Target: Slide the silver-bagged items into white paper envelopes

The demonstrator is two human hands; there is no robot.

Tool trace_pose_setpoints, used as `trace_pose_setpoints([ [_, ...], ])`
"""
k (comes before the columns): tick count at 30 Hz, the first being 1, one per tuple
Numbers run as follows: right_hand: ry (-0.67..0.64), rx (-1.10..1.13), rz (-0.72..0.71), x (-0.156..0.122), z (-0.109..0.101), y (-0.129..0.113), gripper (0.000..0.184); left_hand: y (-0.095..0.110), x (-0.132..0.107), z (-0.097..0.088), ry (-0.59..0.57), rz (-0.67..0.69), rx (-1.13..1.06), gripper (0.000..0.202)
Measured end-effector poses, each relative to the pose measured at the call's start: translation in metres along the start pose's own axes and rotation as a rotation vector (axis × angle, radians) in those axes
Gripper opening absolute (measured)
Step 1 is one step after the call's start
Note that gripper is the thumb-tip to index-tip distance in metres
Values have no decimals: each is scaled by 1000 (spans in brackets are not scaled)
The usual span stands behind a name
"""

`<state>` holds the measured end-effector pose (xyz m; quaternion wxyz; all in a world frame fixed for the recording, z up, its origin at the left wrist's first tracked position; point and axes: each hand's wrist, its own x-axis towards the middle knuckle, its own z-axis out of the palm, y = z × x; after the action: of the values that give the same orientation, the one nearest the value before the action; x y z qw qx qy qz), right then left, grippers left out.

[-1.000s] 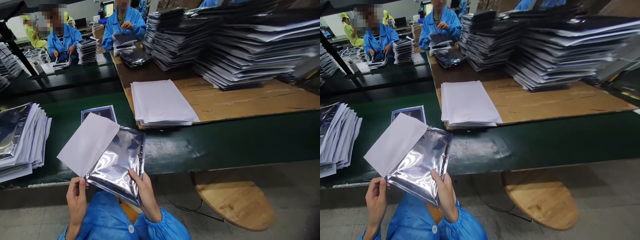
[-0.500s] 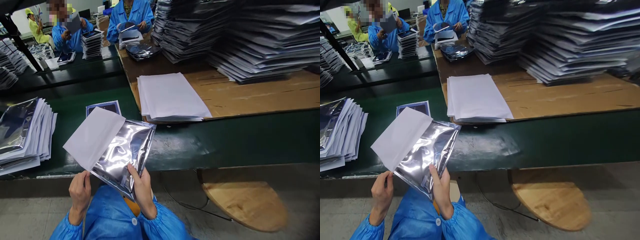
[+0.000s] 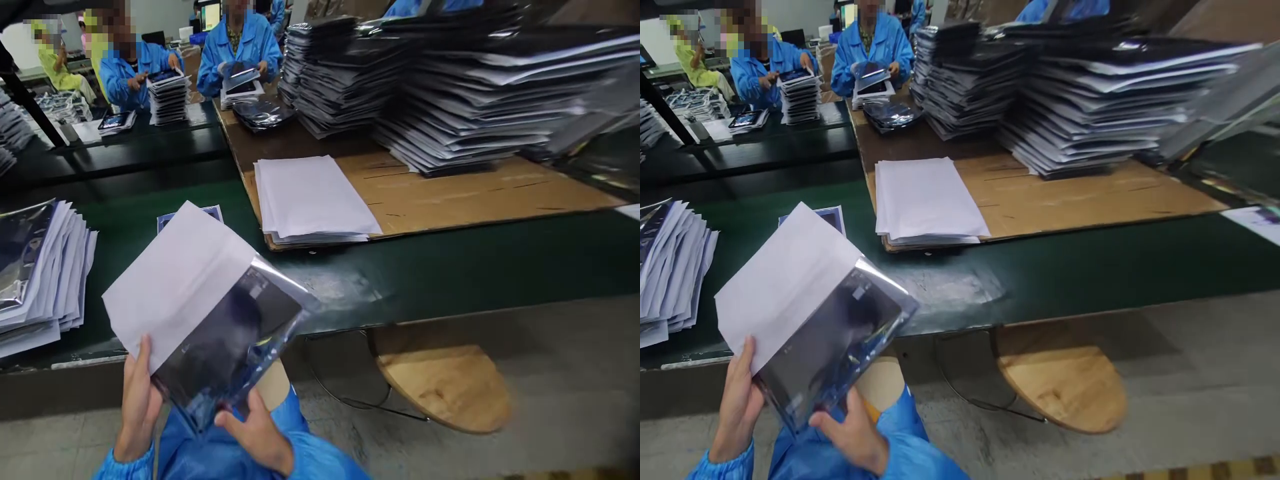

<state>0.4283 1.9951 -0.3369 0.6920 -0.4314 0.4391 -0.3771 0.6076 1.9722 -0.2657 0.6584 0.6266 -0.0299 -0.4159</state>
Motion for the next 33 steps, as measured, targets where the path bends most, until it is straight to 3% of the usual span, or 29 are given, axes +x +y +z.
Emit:
trace_pose_setpoints([
  [1,-108,-106,33,-5,-25,0,47,-3,3,-5,-9,17,43,41],
  [2,-130,-204,55,-9,-52,-1,33,-7,6,-12,-25,43,81,47],
  [3,-10,-245,60,-12,-80,-2,23,-11,10,-18,-46,68,118,53],
  [6,588,13,-19,-23,-148,-10,34,-25,18,-34,-128,112,295,63],
  [8,673,176,-70,-27,-164,-16,41,-35,18,-35,-241,97,470,62],
  [11,591,240,-59,-25,-150,-21,47,-51,13,-23,-436,30,663,61],
  [14,621,218,-42,-16,-128,-18,41,-69,12,-14,-496,-19,700,64],
  [20,679,372,-73,-19,-120,4,32,-103,32,-25,-471,-104,697,69],
  [24,724,394,-60,-26,-122,21,32,-114,36,-28,-484,-69,789,70],
  [33,749,244,138,-31,-141,48,38,-139,-4,-20,-289,153,892,52],
])
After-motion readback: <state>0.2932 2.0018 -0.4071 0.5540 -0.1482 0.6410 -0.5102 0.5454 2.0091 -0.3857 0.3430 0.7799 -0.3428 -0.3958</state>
